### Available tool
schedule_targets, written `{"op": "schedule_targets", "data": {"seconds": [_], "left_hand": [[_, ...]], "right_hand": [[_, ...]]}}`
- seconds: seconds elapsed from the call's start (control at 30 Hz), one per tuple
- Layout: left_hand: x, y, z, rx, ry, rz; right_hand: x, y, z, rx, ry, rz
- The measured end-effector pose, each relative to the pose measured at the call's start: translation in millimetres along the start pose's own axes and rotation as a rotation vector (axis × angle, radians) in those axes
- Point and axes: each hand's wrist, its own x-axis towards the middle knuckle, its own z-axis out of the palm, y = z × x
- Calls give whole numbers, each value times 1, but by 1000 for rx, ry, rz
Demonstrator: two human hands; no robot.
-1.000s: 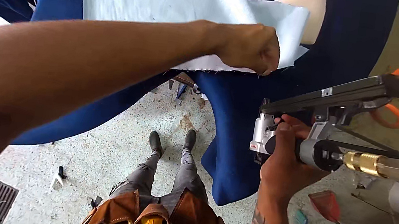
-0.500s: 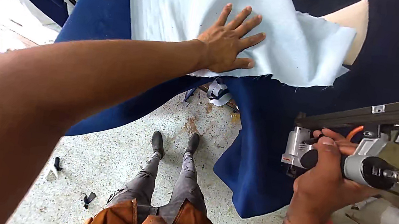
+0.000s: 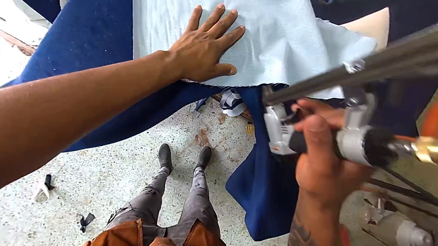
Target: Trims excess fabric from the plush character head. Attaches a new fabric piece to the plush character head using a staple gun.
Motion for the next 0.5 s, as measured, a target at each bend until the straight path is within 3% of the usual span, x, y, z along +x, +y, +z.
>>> {"op": "schedule_targets", "data": {"seconds": [0.1,0.23,0.5], "left_hand": [[-1,0,-4,-26,-4,-58],[-6,-6,-3,-26,19,-85],[-4,-5,8,-47,73,-114]], "right_hand": [[22,13,24,-52,-82,-3],[33,20,38,-140,-165,129],[41,47,50,-249,-157,162]]}}
